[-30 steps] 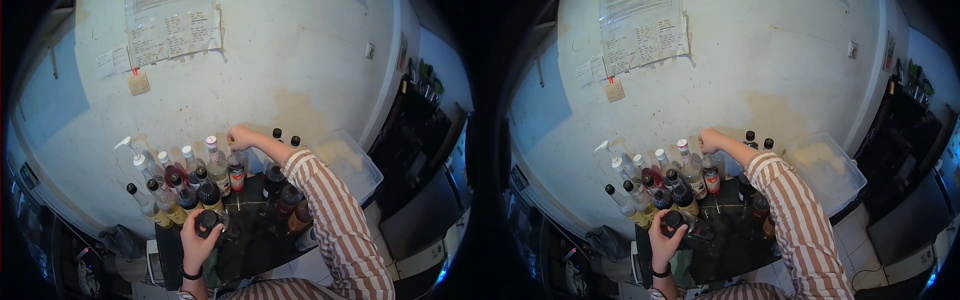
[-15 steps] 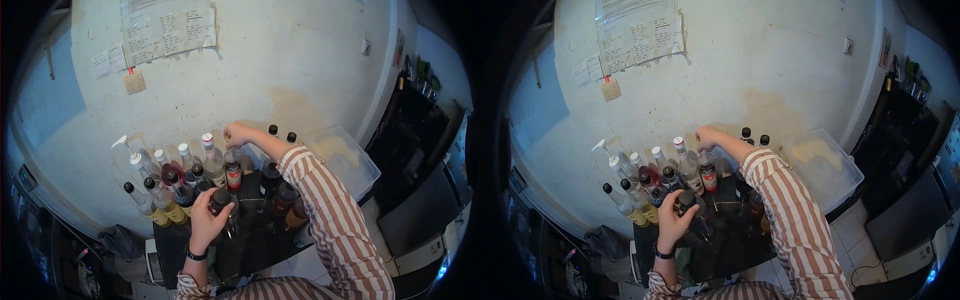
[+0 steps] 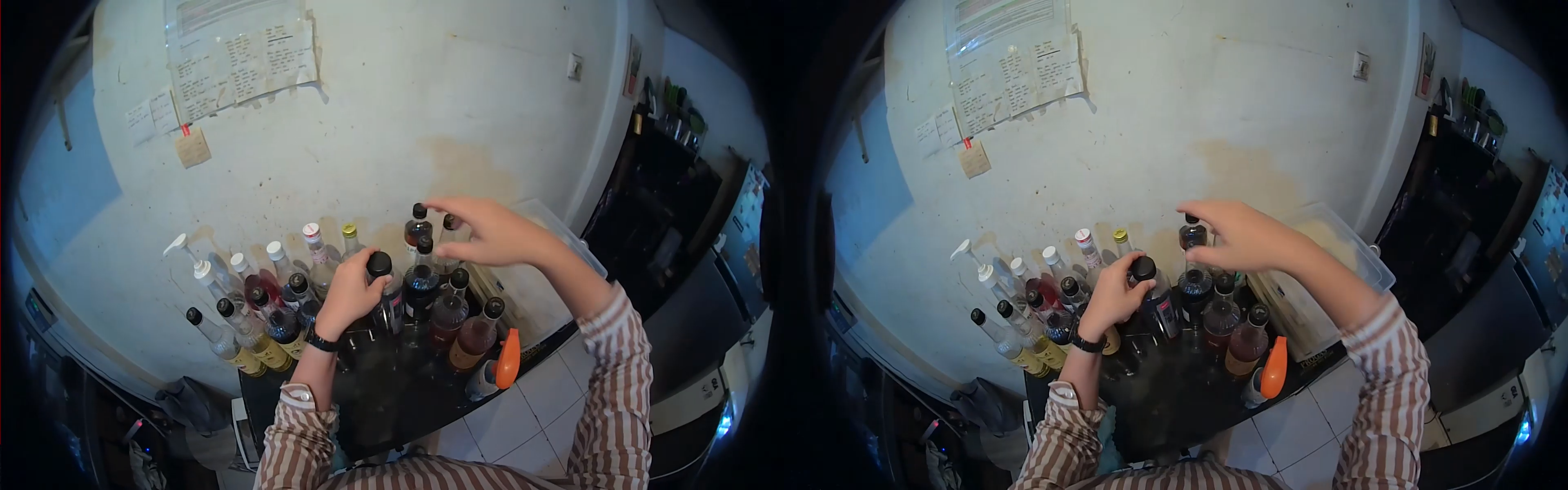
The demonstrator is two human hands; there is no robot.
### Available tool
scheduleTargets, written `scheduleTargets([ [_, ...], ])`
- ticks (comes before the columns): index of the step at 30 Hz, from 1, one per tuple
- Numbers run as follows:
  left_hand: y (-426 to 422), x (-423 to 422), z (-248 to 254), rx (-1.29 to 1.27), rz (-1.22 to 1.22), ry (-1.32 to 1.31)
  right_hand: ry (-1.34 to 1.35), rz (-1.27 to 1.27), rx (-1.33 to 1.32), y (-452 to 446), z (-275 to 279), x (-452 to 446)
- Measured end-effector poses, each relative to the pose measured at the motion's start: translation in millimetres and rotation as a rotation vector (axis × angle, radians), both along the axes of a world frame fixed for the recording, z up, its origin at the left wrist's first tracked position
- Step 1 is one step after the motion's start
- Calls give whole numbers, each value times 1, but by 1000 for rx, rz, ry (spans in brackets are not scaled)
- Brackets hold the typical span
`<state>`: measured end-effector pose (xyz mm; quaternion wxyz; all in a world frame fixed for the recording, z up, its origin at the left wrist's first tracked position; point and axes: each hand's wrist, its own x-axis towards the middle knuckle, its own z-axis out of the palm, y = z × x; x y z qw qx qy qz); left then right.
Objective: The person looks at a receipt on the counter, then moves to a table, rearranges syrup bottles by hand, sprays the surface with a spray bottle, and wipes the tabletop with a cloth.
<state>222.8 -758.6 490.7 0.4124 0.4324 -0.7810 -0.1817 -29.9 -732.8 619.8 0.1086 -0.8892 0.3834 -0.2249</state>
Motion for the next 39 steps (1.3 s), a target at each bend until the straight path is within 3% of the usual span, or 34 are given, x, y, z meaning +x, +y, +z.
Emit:
scheduleTargets([
  [12, -67, -14, 12, 180, -181, -124, -99, -185, 130, 98, -33, -80],
  [27, -111, -25, 2, 30, -3, -253, -264, -252, 193, 116, -56, -97],
  [39, -117, -29, 6, 64, 44, -252, -289, -331, 211, 138, -69, -113],
])
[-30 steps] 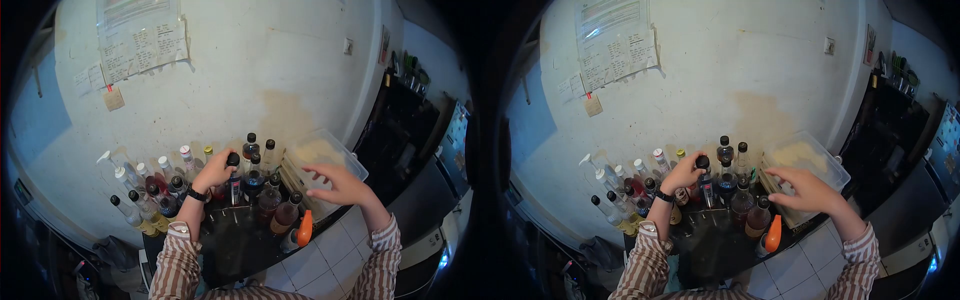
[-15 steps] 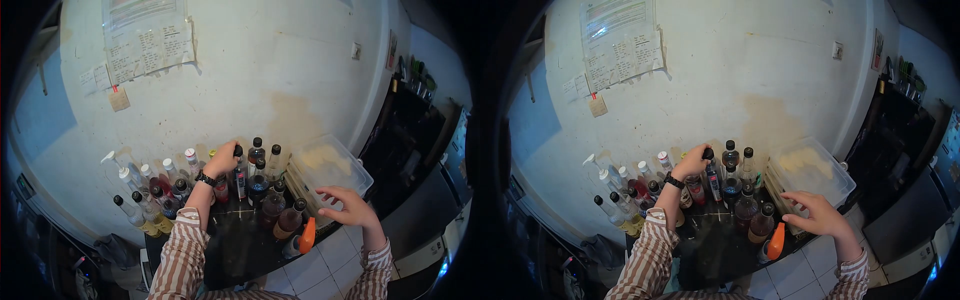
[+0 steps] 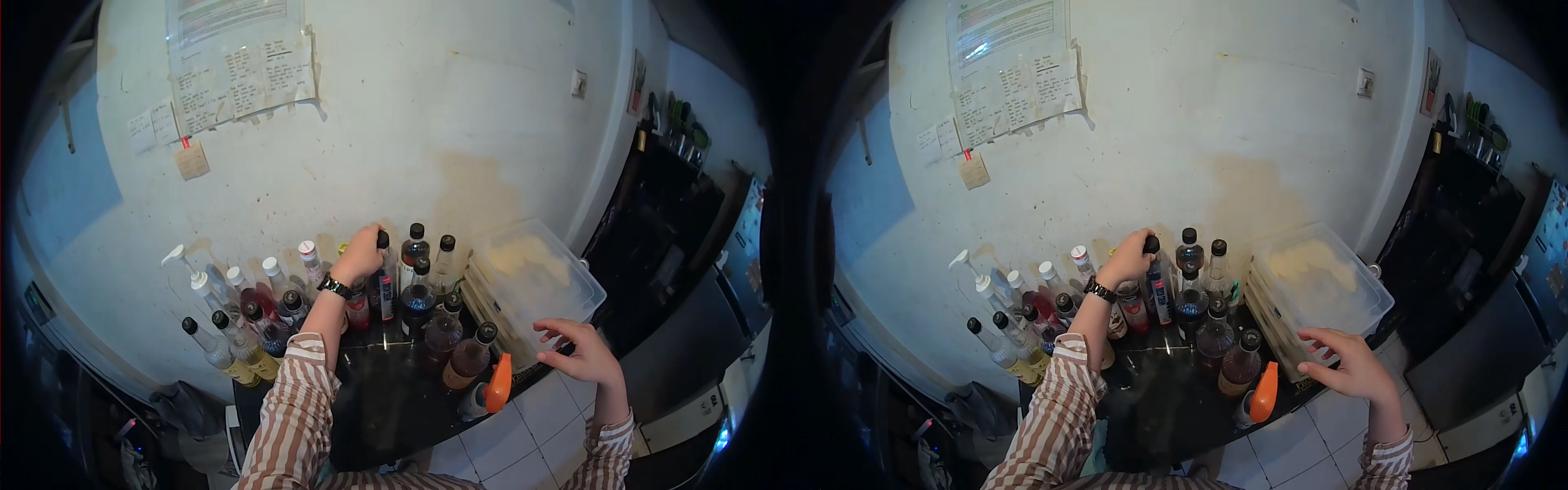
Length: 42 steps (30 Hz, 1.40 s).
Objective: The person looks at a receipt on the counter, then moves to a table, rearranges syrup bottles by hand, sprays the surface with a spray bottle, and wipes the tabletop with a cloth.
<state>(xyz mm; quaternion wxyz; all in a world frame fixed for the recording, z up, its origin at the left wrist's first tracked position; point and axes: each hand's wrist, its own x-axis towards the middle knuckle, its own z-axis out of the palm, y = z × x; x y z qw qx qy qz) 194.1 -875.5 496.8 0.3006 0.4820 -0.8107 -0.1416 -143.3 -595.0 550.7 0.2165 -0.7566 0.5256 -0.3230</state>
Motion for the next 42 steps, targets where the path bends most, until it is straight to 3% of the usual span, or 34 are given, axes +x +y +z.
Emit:
scheduleTargets([
  [9, 0, 2, -3, -45, -3, 6, -5, -12, -7, 0, -2, 1],
  [12, 14, -5, -7, -423, 30, 92, 12, -11, -66, -10, -4, 10],
  [15, 72, -28, 18, -348, -207, 265, 49, -7, -103, -31, -13, 28],
  [17, 111, -47, 24, -9, -401, 268, 125, -3, -76, -47, -20, 42],
  [19, 107, -67, -16, -204, -567, 197, 257, 2, -12, -63, -23, 52],
  [21, 109, -76, -25, 53, -556, 159, 406, 26, 73, -78, -24, 61],
  [27, 137, -37, -17, 155, -344, 227, 491, 181, 24, -96, -28, 70],
  [32, 151, 5, 24, 67, -239, 266, 421, 314, -29, -121, -10, 87],
  [42, 144, 55, 5, 46, -14, 204, 481, 487, -42, -182, -14, 153],
])
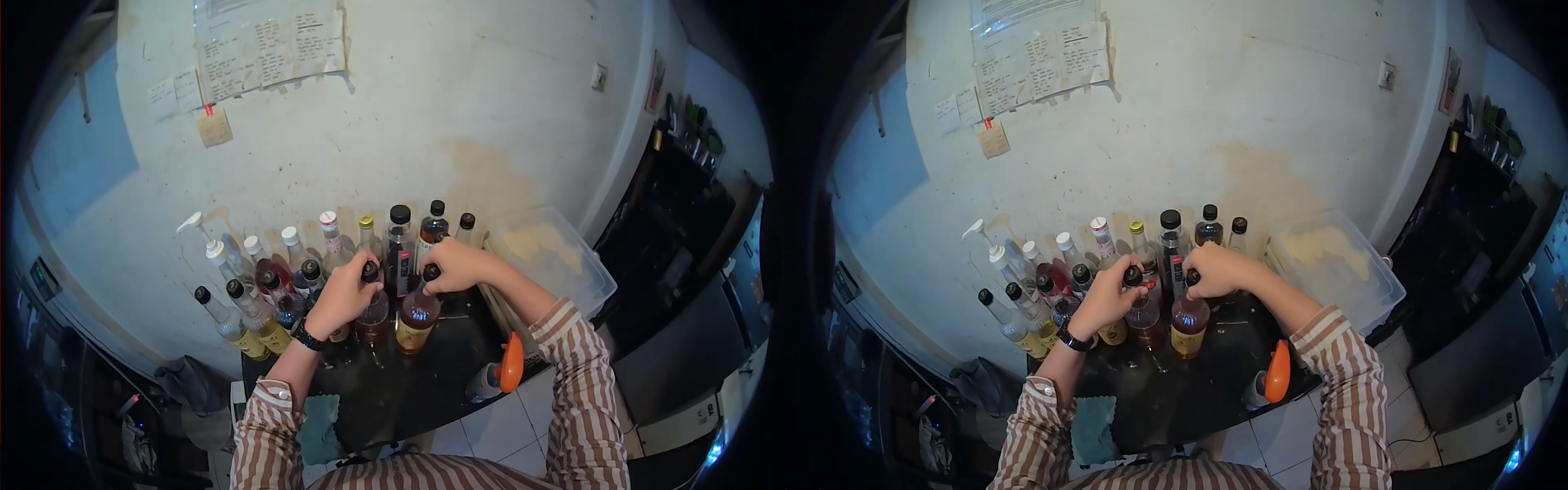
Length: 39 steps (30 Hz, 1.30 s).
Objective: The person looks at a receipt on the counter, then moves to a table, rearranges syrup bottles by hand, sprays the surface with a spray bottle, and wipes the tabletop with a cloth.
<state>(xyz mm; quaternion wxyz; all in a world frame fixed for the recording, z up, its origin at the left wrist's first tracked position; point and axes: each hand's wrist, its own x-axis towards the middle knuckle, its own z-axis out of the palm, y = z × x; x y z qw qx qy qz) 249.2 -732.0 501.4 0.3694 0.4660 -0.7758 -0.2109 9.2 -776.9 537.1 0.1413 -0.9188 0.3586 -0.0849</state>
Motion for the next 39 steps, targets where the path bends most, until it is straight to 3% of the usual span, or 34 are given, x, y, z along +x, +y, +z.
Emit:
scheduleTargets([
  [8, -14, 16, -22, 12, 73, 28, 30, 75, -78, -48, -12, 42],
  [12, 7, 20, 0, 97, 5, -11, 142, 22, 30, -52, 4, 55],
  [14, 28, 25, 19, 139, -23, -41, 70, 86, -29, -60, -4, 57],
  [17, 62, 43, 28, 54, -50, 171, 61, 137, -70, -63, -8, 66],
  [20, 100, 69, 34, 174, -57, 260, 100, 158, -29, -62, -8, 82],
  [26, 173, 93, 38, 245, 20, 298, 146, 190, 7, -56, -1, 112],
  [39, 175, 82, 45, 278, 97, 384, 100, 227, -10, -70, -18, 128],
])
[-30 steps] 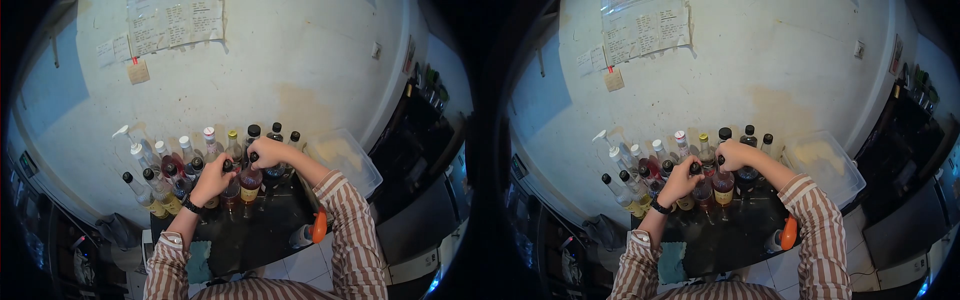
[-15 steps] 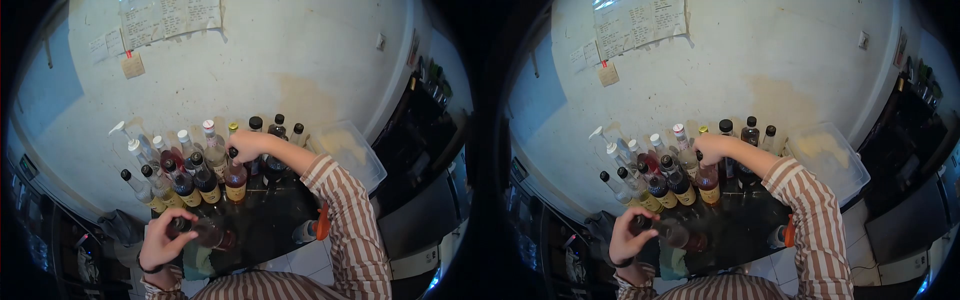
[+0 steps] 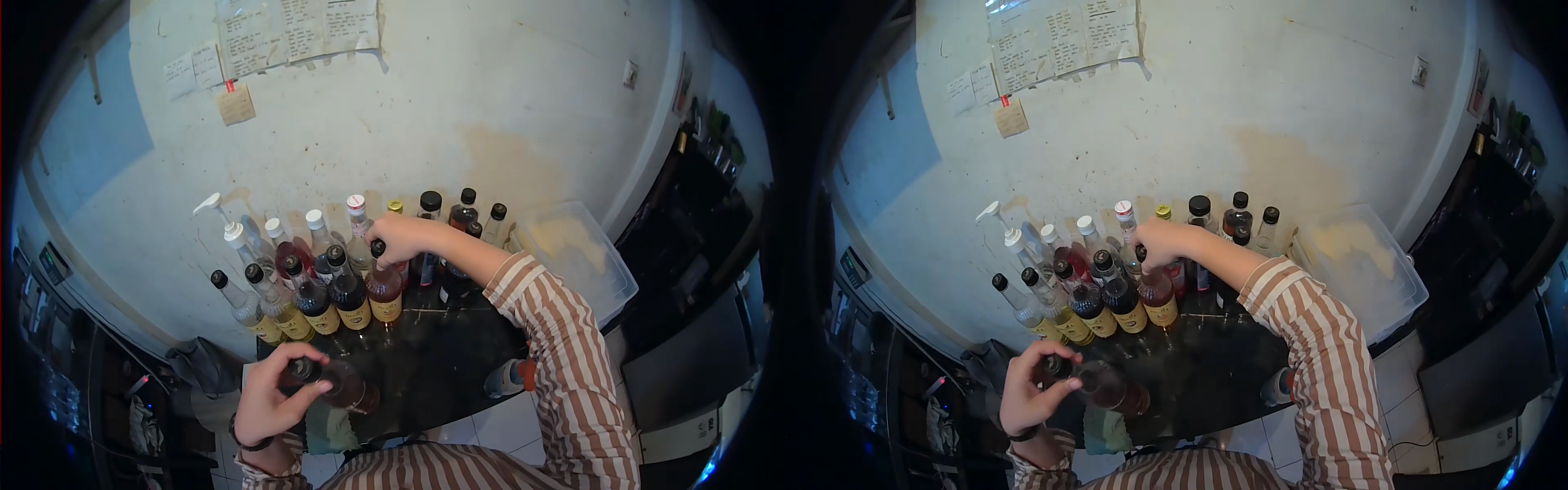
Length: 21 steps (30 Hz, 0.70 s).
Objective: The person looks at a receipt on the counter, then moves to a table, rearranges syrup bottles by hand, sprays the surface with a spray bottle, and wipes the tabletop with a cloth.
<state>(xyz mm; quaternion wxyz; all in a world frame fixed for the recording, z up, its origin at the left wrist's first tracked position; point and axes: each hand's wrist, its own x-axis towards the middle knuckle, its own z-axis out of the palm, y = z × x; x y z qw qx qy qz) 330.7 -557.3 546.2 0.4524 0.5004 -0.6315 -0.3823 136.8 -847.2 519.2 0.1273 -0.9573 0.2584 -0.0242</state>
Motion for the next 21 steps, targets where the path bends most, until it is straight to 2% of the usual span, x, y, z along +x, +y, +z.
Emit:
scheduleTargets([
  [1, -9, -2, 0, -86, -49, -116, -65, -7, 3, 2, 0, -4],
  [3, -27, -12, -2, -88, -58, -114, -202, -25, -5, 6, 4, -15],
  [5, -46, -29, -3, -135, -74, -61, -215, -148, -35, 18, 23, -32],
  [6, -54, -34, -5, -125, -72, -115, -222, -210, -52, 26, 35, -43],
  [7, -62, -38, -6, -115, -71, -168, -174, -287, -36, 36, 49, -56],
  [8, -70, -43, -9, -103, -71, -221, -147, -332, -137, 37, 47, -72],
  [10, -87, -54, -22, -195, -98, -174, -86, -426, -329, 36, 33, -105],
  [13, -98, -68, -33, -253, -135, -214, 30, -525, -390, 45, 14, -136],
  [17, -106, -87, -36, -139, -185, -238, -222, -482, -165, 29, -15, -149],
  [21, -106, -95, -45, -167, -248, -181, -182, -458, -69, 52, 3, -153],
])
